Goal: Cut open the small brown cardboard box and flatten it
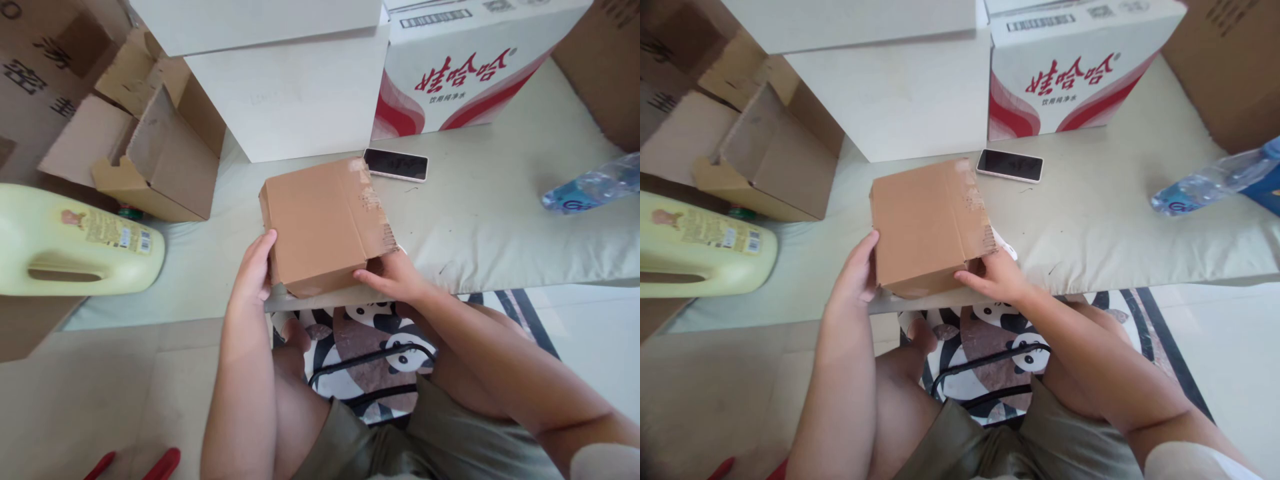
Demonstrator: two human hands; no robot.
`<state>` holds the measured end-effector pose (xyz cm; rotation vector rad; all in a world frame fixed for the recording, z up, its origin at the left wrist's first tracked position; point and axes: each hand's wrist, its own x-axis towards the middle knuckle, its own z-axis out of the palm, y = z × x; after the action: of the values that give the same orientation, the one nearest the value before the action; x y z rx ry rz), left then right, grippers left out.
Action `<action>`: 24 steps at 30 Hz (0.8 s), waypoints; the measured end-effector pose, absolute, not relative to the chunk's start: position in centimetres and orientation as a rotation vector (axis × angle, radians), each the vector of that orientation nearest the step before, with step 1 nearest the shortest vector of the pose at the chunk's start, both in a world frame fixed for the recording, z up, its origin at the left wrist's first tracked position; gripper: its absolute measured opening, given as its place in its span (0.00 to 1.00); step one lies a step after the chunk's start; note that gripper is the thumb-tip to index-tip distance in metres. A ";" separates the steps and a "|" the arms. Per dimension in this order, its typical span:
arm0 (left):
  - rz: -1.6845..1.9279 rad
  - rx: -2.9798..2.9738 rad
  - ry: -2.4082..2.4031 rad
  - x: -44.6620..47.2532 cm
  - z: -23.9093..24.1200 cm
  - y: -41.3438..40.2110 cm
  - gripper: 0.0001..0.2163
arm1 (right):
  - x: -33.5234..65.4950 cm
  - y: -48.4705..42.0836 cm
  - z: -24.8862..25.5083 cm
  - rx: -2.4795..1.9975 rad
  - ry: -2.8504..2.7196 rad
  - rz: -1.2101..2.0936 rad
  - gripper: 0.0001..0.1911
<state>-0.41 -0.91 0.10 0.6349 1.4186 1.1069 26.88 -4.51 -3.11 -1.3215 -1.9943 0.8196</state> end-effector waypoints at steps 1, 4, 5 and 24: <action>1.110 0.635 1.418 -0.4 0.1 -0.9 0.25 | 26.9 -4.5 -3.1 -1.323 -1.998 0.816 0.30; 1.121 0.643 1.418 -0.4 0.1 -0.9 0.26 | 26.9 -4.5 -3.0 -1.317 -2.006 0.801 0.30; 1.125 0.646 1.416 -0.3 0.1 -0.9 0.26 | 26.9 -4.5 -3.0 -1.315 -2.008 0.803 0.30; 1.157 0.665 1.435 -0.2 0.3 -0.9 0.24 | 26.9 -4.4 -3.0 -1.305 -2.020 0.807 0.31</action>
<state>-0.15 -0.90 0.33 0.6648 1.4349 1.1575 26.94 -4.39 -3.01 -1.3053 -2.0202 0.8075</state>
